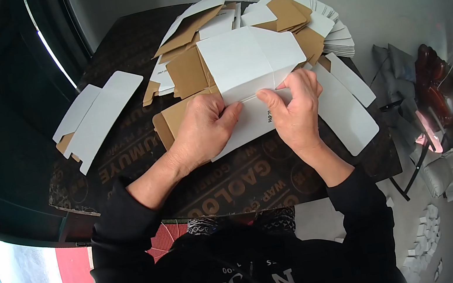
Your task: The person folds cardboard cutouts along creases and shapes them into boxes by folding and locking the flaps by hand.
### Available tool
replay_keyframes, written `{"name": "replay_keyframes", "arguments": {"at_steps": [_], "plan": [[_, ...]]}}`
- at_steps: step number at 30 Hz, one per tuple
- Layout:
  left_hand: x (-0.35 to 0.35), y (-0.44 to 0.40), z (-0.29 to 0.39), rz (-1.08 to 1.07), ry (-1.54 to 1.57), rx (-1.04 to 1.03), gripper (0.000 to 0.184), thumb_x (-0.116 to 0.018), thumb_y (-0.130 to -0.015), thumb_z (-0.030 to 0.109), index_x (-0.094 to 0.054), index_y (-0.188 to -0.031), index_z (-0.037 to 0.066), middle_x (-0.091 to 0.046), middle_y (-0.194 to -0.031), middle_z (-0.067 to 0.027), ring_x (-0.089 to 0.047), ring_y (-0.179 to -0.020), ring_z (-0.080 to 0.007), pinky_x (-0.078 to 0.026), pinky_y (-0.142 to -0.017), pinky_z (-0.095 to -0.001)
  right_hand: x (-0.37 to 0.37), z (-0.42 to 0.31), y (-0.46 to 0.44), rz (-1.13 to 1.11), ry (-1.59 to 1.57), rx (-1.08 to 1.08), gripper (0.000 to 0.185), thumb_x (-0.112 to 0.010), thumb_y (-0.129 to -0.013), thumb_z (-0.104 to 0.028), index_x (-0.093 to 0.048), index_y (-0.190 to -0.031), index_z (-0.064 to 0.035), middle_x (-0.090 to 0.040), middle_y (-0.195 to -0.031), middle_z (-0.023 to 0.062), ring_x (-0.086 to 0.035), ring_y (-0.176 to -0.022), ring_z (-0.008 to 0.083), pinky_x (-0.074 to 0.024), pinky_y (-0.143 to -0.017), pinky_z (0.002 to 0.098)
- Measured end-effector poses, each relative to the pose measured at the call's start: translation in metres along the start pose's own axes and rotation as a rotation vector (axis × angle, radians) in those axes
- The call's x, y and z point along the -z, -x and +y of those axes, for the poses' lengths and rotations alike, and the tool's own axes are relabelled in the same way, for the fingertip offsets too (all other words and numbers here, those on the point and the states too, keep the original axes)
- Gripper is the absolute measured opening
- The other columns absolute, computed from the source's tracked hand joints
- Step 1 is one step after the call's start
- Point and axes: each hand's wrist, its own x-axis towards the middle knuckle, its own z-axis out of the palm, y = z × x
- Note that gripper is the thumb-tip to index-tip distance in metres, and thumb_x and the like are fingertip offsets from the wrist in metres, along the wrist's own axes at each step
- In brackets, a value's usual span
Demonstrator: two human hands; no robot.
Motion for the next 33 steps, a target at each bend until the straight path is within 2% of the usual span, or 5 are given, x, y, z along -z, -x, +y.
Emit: {"name": "replay_keyframes", "arguments": {"at_steps": [10, 17, 23, 27, 33], "plan": [[0.020, -0.001, 0.009, -0.130, -0.069, -0.100, 0.032, -0.064, -0.091, 0.005, -0.055, -0.061, -0.004, -0.049, -0.052, -0.0044, -0.039, -0.041, -0.0137, -0.036, -0.039, -0.0283, 0.018, 0.022, -0.010, -0.044, -0.261, 0.025, 0.014, -0.060, -0.091, -0.014, -0.055, -0.082, -0.0052, -0.050, -0.076, 0.0034, -0.045, -0.080, 0.0180, -0.0355, -0.082, 0.0304], [0.022, 0.000, 0.008, -0.223, -0.343, -0.491, 0.032, -0.066, -0.091, 0.009, -0.060, -0.061, -0.002, -0.055, -0.052, -0.0068, -0.042, -0.040, -0.0181, -0.041, -0.045, -0.0315, 0.047, 0.034, -0.027, 0.031, -1.226, -0.512, 0.017, -0.058, -0.097, -0.014, -0.065, -0.089, 0.0001, -0.059, -0.082, 0.0000, -0.047, -0.074, 0.0083, -0.0378, -0.070, 0.0212], [0.037, 0.000, 0.017, -0.492, -0.376, -0.260, 0.022, -0.067, -0.092, 0.016, -0.067, -0.081, -0.004, -0.067, -0.068, -0.0116, -0.057, -0.051, -0.0202, -0.049, -0.052, -0.0329, 0.051, 0.055, -0.021, -0.159, -1.164, -0.376, 0.015, -0.062, -0.094, -0.011, -0.067, -0.096, 0.0022, -0.063, -0.080, 0.0012, -0.047, -0.068, 0.0068, -0.0381, -0.065, 0.0194], [0.029, 0.003, -0.017, -0.134, 0.647, -0.164, 0.033, -0.068, -0.093, 0.021, -0.064, -0.109, -0.007, -0.070, -0.097, -0.0190, -0.068, -0.075, -0.0249, -0.056, -0.062, -0.0348, 0.051, 0.044, -0.018, -0.342, -0.956, -0.230, 0.015, -0.067, -0.091, -0.011, -0.067, -0.095, 0.0034, -0.065, -0.081, 0.0048, -0.047, -0.065, 0.0077, -0.0404, -0.065, 0.0185], [0.024, 0.009, 0.022, 0.043, 0.860, 0.123, 0.051, -0.068, -0.091, 0.012, -0.046, -0.134, -0.005, -0.055, -0.125, -0.0273, -0.061, -0.105, -0.0357, -0.052, -0.093, -0.0378, 0.057, 0.036, -0.019, -0.399, -0.934, -0.222, 0.009, -0.070, -0.087, -0.006, -0.069, -0.088, 0.0026, -0.063, -0.072, 0.0010, -0.045, -0.060, 0.0059, -0.0366, -0.056, 0.0182]]}}
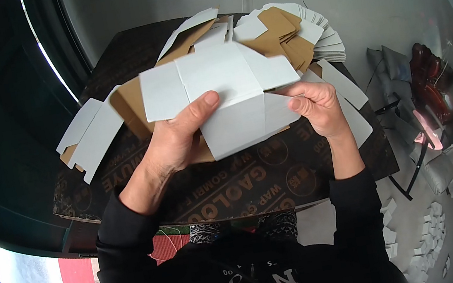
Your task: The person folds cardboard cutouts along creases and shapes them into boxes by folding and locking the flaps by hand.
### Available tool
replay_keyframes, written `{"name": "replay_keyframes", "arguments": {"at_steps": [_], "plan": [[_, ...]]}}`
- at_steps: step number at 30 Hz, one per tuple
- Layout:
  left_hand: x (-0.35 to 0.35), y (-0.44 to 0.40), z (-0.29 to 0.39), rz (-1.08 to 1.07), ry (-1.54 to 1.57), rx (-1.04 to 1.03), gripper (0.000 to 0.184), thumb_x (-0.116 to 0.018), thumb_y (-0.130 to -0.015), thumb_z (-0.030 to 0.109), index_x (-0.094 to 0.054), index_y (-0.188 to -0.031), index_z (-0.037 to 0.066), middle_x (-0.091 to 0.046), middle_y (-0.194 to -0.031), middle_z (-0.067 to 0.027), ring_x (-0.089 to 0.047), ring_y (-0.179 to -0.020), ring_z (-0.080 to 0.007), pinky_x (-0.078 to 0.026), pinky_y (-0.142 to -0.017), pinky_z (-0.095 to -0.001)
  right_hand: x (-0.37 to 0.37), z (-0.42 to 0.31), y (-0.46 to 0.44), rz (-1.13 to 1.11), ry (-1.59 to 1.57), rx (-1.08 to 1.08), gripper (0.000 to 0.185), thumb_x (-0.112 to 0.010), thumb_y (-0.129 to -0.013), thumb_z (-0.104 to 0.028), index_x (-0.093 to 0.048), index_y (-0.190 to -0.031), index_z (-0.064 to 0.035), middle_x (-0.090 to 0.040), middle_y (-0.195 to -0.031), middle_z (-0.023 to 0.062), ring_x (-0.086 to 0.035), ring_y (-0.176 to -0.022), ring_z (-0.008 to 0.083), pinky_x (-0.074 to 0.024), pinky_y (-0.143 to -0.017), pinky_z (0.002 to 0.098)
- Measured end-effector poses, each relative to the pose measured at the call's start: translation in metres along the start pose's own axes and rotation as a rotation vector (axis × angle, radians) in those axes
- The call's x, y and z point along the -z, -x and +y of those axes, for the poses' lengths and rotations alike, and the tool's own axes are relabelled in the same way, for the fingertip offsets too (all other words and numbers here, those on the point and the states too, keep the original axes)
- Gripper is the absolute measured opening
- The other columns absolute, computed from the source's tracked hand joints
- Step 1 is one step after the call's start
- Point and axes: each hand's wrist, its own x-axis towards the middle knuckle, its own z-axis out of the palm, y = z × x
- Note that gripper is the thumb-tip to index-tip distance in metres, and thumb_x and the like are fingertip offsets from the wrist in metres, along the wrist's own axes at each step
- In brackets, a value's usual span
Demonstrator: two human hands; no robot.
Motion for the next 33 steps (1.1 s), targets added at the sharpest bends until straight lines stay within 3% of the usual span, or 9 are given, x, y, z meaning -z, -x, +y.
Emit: {"name": "replay_keyframes", "arguments": {"at_steps": [5, 9, 14, 20, 24, 30, 33], "plan": [[0.004, -0.001, -0.016, -0.004, -0.301, -0.070, 0.051, -0.066, -0.094, 0.015, -0.044, -0.135, -0.004, -0.059, -0.119, -0.0239, -0.063, -0.098, -0.0311, -0.056, -0.089, -0.0387, -0.020, -0.015, -0.004, 0.102, 0.149, -0.001, 0.014, -0.074, -0.084, -0.012, -0.068, -0.083, 0.0004, -0.064, -0.070, 0.0021, -0.047, -0.058, 0.0104, -0.0396, -0.057, 0.0221], [-0.002, -0.003, -0.027, -0.035, -0.433, -0.297, 0.033, -0.064, -0.096, 0.019, -0.057, -0.117, -0.005, -0.066, -0.103, -0.0181, -0.067, -0.082, -0.0223, -0.059, -0.068, -0.0282, -0.043, -0.005, -0.003, 0.310, 0.743, 0.280, 0.021, -0.077, -0.082, -0.017, -0.065, -0.081, -0.0002, -0.061, -0.069, 0.0032, -0.047, -0.064, 0.0150, -0.0403, -0.065, 0.0259], [-0.008, 0.000, -0.037, -0.077, -0.568, -0.394, 0.024, -0.063, -0.097, 0.016, -0.059, -0.108, -0.004, -0.066, -0.088, -0.0142, -0.065, -0.070, -0.0200, -0.057, -0.059, -0.0273, -0.064, -0.012, -0.001, 0.380, 0.891, 0.248, 0.024, -0.079, -0.079, -0.020, -0.060, -0.077, -0.0054, -0.057, -0.067, 0.0019, -0.048, -0.064, 0.0194, -0.0409, -0.072, 0.0306], [-0.001, 0.001, -0.032, -0.102, -0.614, -0.212, 0.020, -0.063, -0.097, 0.014, -0.059, -0.103, -0.005, -0.064, -0.078, -0.0121, -0.062, -0.063, -0.0177, -0.053, -0.052, -0.0265, -0.063, 0.000, 0.004, 0.362, 0.728, 0.158, 0.024, -0.077, -0.081, -0.020, -0.059, -0.076, -0.0055, -0.055, -0.068, 0.0006, -0.046, -0.066, 0.0173, -0.0385, -0.075, 0.0289], [0.003, -0.002, -0.031, -0.134, -0.685, -0.350, 0.016, -0.061, -0.096, 0.011, -0.059, -0.098, -0.005, -0.061, -0.071, -0.0100, -0.060, -0.060, -0.0166, -0.049, -0.048, -0.0272, -0.059, 0.005, 0.004, 0.367, 0.654, 0.144, 0.021, -0.071, -0.088, -0.016, -0.059, -0.079, -0.0003, -0.051, -0.067, 0.0014, -0.043, -0.067, 0.0171, -0.0401, -0.070, 0.0288], [0.006, -0.004, -0.029, -0.174, -0.679, -0.400, 0.013, -0.059, -0.096, 0.009, -0.059, -0.097, -0.005, -0.061, -0.070, -0.0100, -0.059, -0.058, -0.0171, -0.049, -0.048, -0.0274, -0.057, 0.009, 0.000, 0.411, 0.639, 0.188, 0.019, -0.067, -0.090, -0.017, -0.061, -0.077, -0.0045, -0.053, -0.066, -0.0003, -0.045, -0.065, 0.0175, -0.0393, -0.074, 0.0297], [0.010, -0.006, -0.026, -0.188, -0.730, -0.418, 0.012, -0.058, -0.095, 0.007, -0.059, -0.097, -0.004, -0.061, -0.071, -0.0103, -0.058, -0.058, -0.0186, -0.049, -0.049, -0.0286, -0.054, 0.006, 0.001, 0.469, 0.627, 0.082, 0.016, -0.064, -0.091, -0.016, -0.060, -0.083, -0.0036, -0.055, -0.072, 0.0011, -0.045, -0.067, 0.0168, -0.0403, -0.076, 0.0294]]}}
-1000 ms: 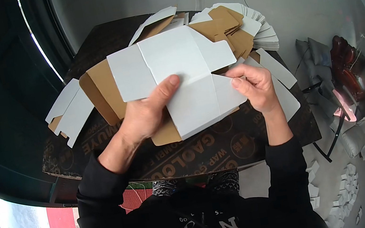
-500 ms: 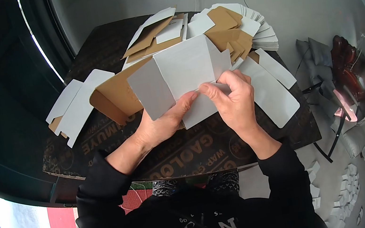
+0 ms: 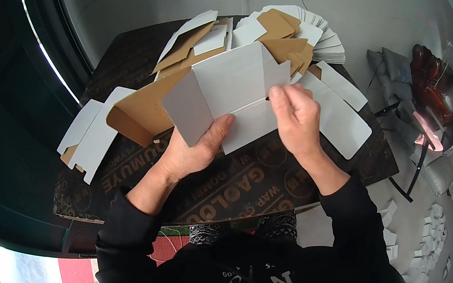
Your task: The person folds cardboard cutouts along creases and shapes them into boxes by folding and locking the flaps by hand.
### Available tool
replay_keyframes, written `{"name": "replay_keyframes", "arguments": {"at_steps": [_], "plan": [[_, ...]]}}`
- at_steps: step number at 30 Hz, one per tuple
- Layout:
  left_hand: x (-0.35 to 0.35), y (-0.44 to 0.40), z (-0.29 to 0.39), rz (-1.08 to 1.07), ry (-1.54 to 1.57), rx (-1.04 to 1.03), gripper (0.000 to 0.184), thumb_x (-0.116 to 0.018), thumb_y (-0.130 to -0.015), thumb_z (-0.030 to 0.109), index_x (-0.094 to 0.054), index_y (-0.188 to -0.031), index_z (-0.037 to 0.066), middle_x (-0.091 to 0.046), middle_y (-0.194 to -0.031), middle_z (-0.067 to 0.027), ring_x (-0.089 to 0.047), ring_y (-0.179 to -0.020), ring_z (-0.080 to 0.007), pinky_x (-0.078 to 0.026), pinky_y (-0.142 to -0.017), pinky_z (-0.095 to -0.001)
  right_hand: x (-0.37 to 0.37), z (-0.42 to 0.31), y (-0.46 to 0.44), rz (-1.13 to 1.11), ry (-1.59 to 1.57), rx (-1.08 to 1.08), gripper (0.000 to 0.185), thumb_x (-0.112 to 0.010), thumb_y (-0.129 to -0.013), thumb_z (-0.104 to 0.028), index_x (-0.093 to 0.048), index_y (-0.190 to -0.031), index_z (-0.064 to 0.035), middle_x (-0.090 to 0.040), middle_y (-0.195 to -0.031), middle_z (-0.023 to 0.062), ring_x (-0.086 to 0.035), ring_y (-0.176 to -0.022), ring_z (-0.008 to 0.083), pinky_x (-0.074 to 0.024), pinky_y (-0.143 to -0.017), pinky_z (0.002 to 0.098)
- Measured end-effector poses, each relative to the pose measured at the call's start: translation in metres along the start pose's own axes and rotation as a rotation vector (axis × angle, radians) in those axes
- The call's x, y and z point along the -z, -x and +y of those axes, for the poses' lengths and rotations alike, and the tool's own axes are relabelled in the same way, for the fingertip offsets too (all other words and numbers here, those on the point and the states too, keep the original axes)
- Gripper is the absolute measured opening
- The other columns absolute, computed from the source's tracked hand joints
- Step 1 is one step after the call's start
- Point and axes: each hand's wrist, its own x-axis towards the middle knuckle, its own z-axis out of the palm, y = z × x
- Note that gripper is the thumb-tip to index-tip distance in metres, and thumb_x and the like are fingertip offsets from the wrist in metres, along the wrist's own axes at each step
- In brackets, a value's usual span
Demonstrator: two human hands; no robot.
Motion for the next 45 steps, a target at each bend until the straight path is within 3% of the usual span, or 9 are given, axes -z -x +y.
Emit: {"name": "replay_keyframes", "arguments": {"at_steps": [7, 12, 16, 21, 27, 31, 37, 41, 45], "plan": [[0.002, 0.001, 0.010, -0.122, -0.120, -0.037, 0.009, -0.059, -0.092, 0.004, -0.059, -0.097, -0.004, -0.063, -0.075, -0.0112, -0.059, -0.061, -0.0203, -0.049, -0.053, -0.0311, 0.014, -0.003, -0.014, 0.171, -0.410, -0.221, 0.013, -0.055, -0.096, -0.013, -0.058, -0.097, -0.0004, -0.057, -0.090, 0.0072, -0.050, -0.083, 0.0153, -0.0417, -0.078, 0.0278], [-0.004, 0.004, 0.007, -0.149, -0.211, -0.099, 0.011, -0.064, -0.091, 0.008, -0.066, -0.097, -0.001, -0.066, -0.082, -0.0109, -0.061, -0.066, -0.0235, -0.050, -0.056, -0.0305, 0.016, 0.011, -0.013, 0.349, -0.345, 0.091, 0.016, -0.051, -0.097, -0.013, -0.055, -0.106, -0.0009, -0.057, -0.100, 0.0102, -0.050, -0.087, 0.0171, -0.0418, -0.081, 0.0285], [-0.004, 0.006, -0.008, -0.207, -0.678, -0.616, 0.012, -0.062, -0.087, 0.006, -0.062, -0.097, 0.000, -0.063, -0.082, -0.0132, -0.061, -0.067, -0.0257, -0.050, -0.060, -0.0332, 0.017, 0.003, -0.014, 0.237, -0.244, 0.235, 0.016, -0.059, -0.094, -0.017, -0.056, -0.098, -0.0014, -0.058, -0.092, 0.0077, -0.051, -0.080, 0.0184, -0.0435, -0.076, 0.0289], [-0.011, 0.007, 0.000, -0.226, -0.376, -0.270, 0.016, -0.064, -0.086, 0.013, -0.065, -0.098, 0.003, -0.065, -0.086, -0.0126, -0.062, -0.068, -0.0280, -0.050, -0.060, -0.0329, 0.016, 0.003, -0.010, 0.130, -0.223, 0.209, 0.016, -0.060, -0.094, -0.018, -0.058, -0.089, -0.0024, -0.058, -0.092, 0.0081, -0.047, -0.076, 0.0180, -0.0419, -0.074, 0.0274], [-0.012, 0.014, -0.008, -0.180, -0.890, -0.554, 0.020, -0.064, -0.086, 0.016, -0.066, -0.101, 0.003, -0.066, -0.088, -0.0123, -0.063, -0.068, -0.0288, -0.052, -0.062, -0.0335, 0.018, -0.002, -0.007, 0.083, -0.066, 0.238, 0.025, -0.063, -0.093, -0.020, -0.059, -0.075, -0.0021, -0.059, -0.090, 0.0089, -0.045, -0.076, 0.0160, -0.0392, -0.072, 0.0257], [-0.013, 0.012, 0.001, -0.304, -0.648, -0.254, 0.029, -0.074, -0.081, 0.019, -0.066, -0.104, 0.003, -0.064, -0.098, -0.0138, -0.063, -0.080, -0.0303, -0.052, -0.068, -0.0340, 0.020, -0.015, -0.006, 0.020, -0.366, -0.068, 0.035, -0.067, -0.091, -0.021, -0.055, -0.065, -0.0015, -0.057, -0.074, 0.0056, -0.041, -0.069, 0.0125, -0.0368, -0.065, 0.0239], [-0.002, 0.007, 0.004, -0.458, -0.477, -0.231, 0.064, -0.073, -0.078, 0.039, -0.056, -0.124, -0.003, -0.065, -0.109, -0.0199, -0.067, -0.089, -0.0322, -0.053, -0.084, -0.0365, 0.025, -0.018, -0.003, -0.006, -0.445, -0.186, 0.035, -0.065, -0.093, -0.019, -0.055, -0.065, -0.0009, -0.045, -0.063, -0.0040, -0.035, -0.065, 0.0082, -0.0310, -0.065, 0.0210], [0.018, 0.007, 0.009, -0.496, 0.017, -0.243, 0.087, -0.077, -0.075, 0.049, -0.047, -0.137, -0.005, -0.056, -0.131, -0.0231, -0.060, -0.114, -0.0318, -0.044, -0.101, -0.0404, 0.026, -0.013, -0.007, -0.016, -0.578, -0.183, 0.033, -0.066, -0.092, -0.015, -0.054, -0.064, -0.0016, -0.044, -0.062, -0.0052, -0.034, -0.062, 0.0066, -0.0301, -0.062, 0.0197], [0.007, 0.014, -0.003, -0.311, 0.658, 0.081, 0.093, -0.080, -0.077, 0.050, -0.042, -0.142, -0.005, -0.049, -0.138, -0.0256, -0.052, -0.125, -0.0275, -0.037, -0.107, -0.0442, 0.023, -0.007, -0.005, -0.045, -0.573, -0.191, 0.032, -0.067, -0.091, -0.012, -0.054, -0.064, -0.0017, -0.046, -0.063, -0.0048, -0.035, -0.062, 0.0065, -0.0310, -0.062, 0.0195]]}}
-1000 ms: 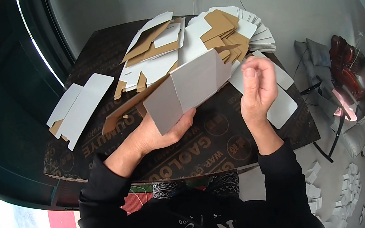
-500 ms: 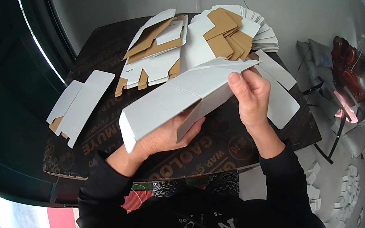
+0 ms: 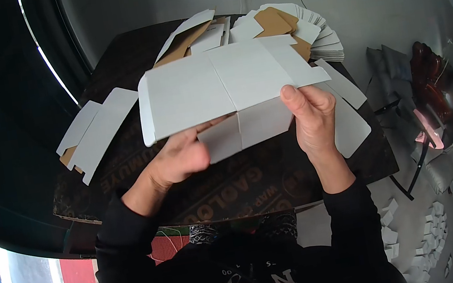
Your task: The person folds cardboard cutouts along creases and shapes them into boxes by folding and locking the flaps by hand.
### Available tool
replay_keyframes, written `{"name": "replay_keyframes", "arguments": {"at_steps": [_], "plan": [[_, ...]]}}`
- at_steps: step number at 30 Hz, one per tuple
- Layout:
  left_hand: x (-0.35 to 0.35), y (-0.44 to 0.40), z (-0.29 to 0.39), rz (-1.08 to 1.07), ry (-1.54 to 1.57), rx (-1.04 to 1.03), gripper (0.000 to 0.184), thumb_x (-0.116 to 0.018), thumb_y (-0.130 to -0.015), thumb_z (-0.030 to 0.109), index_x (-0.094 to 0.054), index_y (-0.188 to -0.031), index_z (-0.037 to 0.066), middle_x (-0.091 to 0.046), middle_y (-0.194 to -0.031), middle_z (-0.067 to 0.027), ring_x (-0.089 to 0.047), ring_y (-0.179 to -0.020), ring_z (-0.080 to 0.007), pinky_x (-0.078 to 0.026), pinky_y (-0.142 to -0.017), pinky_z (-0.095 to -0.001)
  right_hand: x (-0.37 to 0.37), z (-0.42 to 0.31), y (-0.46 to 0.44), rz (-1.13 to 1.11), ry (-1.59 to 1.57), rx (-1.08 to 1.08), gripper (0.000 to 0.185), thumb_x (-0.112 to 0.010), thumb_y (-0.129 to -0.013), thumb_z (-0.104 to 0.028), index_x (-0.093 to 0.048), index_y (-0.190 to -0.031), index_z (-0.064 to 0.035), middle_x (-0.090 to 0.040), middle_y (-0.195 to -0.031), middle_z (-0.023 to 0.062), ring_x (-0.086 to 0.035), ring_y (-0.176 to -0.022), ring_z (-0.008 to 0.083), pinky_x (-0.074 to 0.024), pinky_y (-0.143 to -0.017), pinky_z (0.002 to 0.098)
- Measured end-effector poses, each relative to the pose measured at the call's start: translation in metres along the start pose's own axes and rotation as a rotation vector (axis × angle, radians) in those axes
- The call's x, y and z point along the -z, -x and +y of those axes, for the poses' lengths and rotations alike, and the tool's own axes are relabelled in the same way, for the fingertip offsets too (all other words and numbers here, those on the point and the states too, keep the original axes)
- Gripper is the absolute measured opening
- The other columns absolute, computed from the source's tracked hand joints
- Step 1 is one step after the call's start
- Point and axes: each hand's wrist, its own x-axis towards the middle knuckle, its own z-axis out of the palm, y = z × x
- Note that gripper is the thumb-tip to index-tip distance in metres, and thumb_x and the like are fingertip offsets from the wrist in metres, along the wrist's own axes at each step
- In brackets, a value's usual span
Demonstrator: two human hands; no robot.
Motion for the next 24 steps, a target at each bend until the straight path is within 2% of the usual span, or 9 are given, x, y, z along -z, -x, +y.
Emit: {"name": "replay_keyframes", "arguments": {"at_steps": [1, 2, 6, 7, 11, 12, 16, 21, 24], "plan": [[-0.006, -0.001, -0.004, 0.223, 0.218, 0.076, 0.088, -0.080, -0.079, 0.046, -0.043, -0.141, -0.005, -0.051, -0.136, -0.0260, -0.055, -0.121, -0.0266, -0.041, -0.105, -0.0437, 0.000, 0.001, 0.000, -0.011, 0.003, -0.005, 0.032, -0.067, -0.091, -0.011, -0.054, -0.064, -0.0017, -0.047, -0.063, -0.0047, -0.036, -0.062, 0.0064, -0.0313, -0.062, 0.0194], [-0.012, -0.005, 0.000, 0.227, 0.219, 0.073, 0.088, -0.080, -0.079, 0.046, -0.043, -0.141, -0.005, -0.051, -0.136, -0.0260, -0.055, -0.121, -0.0266, -0.041, -0.105, -0.0437, -0.001, 0.000, 0.000, -0.016, 0.003, -0.006, 0.032, -0.067, -0.091, -0.011, -0.054, -0.064, -0.0017, -0.047, -0.063, -0.0047, -0.036, -0.062, 0.0064, -0.0313, -0.062, 0.0194], [-0.024, -0.017, 0.012, 0.450, 0.205, 0.174, 0.055, -0.073, -0.090, 0.031, -0.056, -0.126, -0.006, -0.064, -0.116, -0.0231, -0.067, -0.097, -0.0214, -0.054, -0.084, -0.0328, -0.006, -0.003, 0.005, -0.033, 0.080, -0.032, 0.029, -0.068, -0.090, -0.009, -0.057, -0.065, -0.0006, -0.048, -0.062, -0.0045, -0.038, -0.062, 0.0065, -0.0338, -0.062, 0.0196], [-0.024, -0.018, 0.012, 0.449, 0.206, 0.173, 0.055, -0.073, -0.090, 0.031, -0.056, -0.126, -0.006, -0.064, -0.116, -0.0231, -0.067, -0.097, -0.0214, -0.054, -0.084, -0.0328, -0.007, -0.003, 0.005, -0.034, 0.081, -0.031, 0.029, -0.068, -0.090, -0.009, -0.057, -0.065, -0.0006, -0.048, -0.062, -0.0045, -0.038, -0.062, 0.0065, -0.0338, -0.062, 0.0196], [-0.022, -0.015, 0.005, 0.498, -0.028, 0.240, 0.026, -0.063, -0.098, 0.021, -0.067, -0.097, -0.005, -0.068, -0.080, -0.0085, -0.061, -0.063, -0.0108, -0.048, -0.056, -0.0173, -0.011, 0.000, 0.005, 0.006, 0.142, 0.068, 0.032, -0.073, -0.086, -0.011, -0.055, -0.062, -0.0002, -0.044, -0.054, -0.0036, -0.034, -0.053, 0.0094, -0.0324, -0.050, 0.0235], [-0.022, -0.014, 0.003, 0.499, -0.030, 0.240, 0.026, -0.063, -0.098, 0.021, -0.067, -0.097, -0.005, -0.068, -0.080, -0.0085, -0.061, -0.063, -0.0108, -0.048, -0.056, -0.0173, -0.012, 0.001, 0.005, 0.005, 0.140, 0.068, 0.032, -0.073, -0.086, -0.011, -0.055, -0.062, -0.0002, -0.044, -0.054, -0.0036, -0.034, -0.053, 0.0094, -0.0324, -0.050, 0.0235], [-0.026, -0.010, -0.007, 0.457, -0.304, 0.052, 0.035, -0.060, -0.100, 0.023, -0.067, -0.076, -0.001, -0.055, -0.058, 0.0015, -0.046, -0.050, -0.0062, -0.036, -0.044, -0.0173, -0.014, 0.006, 0.008, 0.006, 0.470, 0.312, 0.016, -0.072, -0.088, -0.010, -0.064, -0.087, 0.0037, -0.061, -0.078, 0.0017, -0.047, -0.063, 0.0088, -0.0424, -0.063, 0.0216], [-0.039, -0.008, -0.014, 0.476, -0.374, -0.055, 0.037, -0.060, -0.100, 0.024, -0.065, -0.071, 0.001, -0.047, -0.056, 0.0038, -0.039, -0.050, -0.0057, -0.033, -0.044, -0.0199, -0.024, 0.007, 0.010, 0.038, 0.500, 0.305, 0.020, -0.074, -0.086, -0.011, -0.062, -0.091, 0.0040, -0.063, -0.084, 0.0047, -0.052, -0.071, 0.0114, -0.0455, -0.068, 0.0243], [-0.036, -0.007, -0.015, 0.466, -0.343, -0.039, 0.035, -0.060, -0.100, 0.024, -0.067, -0.075, 0.001, -0.050, -0.057, 0.0032, -0.041, -0.051, -0.0060, -0.035, -0.045, -0.0195, -0.026, 0.004, 0.012, 0.016, 0.397, 0.236, 0.019, -0.071, -0.088, -0.012, -0.062, -0.092, 0.0041, -0.061, -0.082, 0.0046, -0.052, -0.075, 0.0121, -0.0451, -0.069, 0.0255]]}}
